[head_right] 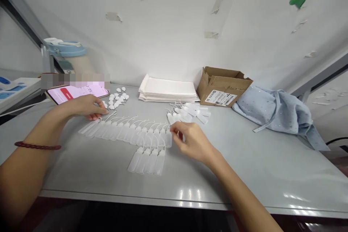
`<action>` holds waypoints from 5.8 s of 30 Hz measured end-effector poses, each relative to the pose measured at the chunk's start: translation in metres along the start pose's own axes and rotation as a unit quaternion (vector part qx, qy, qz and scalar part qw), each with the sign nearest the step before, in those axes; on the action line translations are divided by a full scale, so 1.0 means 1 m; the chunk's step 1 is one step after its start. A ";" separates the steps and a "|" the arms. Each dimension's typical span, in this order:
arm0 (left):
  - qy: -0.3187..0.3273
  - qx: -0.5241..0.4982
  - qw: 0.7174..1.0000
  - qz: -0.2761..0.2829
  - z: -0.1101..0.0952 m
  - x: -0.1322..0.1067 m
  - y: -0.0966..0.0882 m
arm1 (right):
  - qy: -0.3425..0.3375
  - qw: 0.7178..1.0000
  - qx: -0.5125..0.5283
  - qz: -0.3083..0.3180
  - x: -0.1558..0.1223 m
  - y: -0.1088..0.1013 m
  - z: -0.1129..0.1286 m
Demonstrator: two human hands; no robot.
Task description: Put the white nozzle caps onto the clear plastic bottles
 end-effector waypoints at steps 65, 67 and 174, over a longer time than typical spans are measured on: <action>0.399 -0.158 0.889 0.161 -0.132 -0.089 0.097 | 0.007 0.993 0.053 0.104 -0.016 0.007 0.011; 0.396 -0.165 0.887 0.172 -0.132 -0.089 0.097 | 0.000 0.994 0.052 0.100 -0.016 0.008 0.011; 0.373 -0.293 0.880 -0.020 -0.132 -0.104 0.098 | -0.149 0.977 0.045 -0.148 -0.016 0.015 0.031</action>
Point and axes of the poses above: each hand's wrist, its own x-axis towards the middle knuckle, its own y-axis out of the palm, z = x × y, the point moved 5 cm from there along x, towards the middle knuckle, and after that the axes turned 3 degrees about x, right-handed, at the moved point
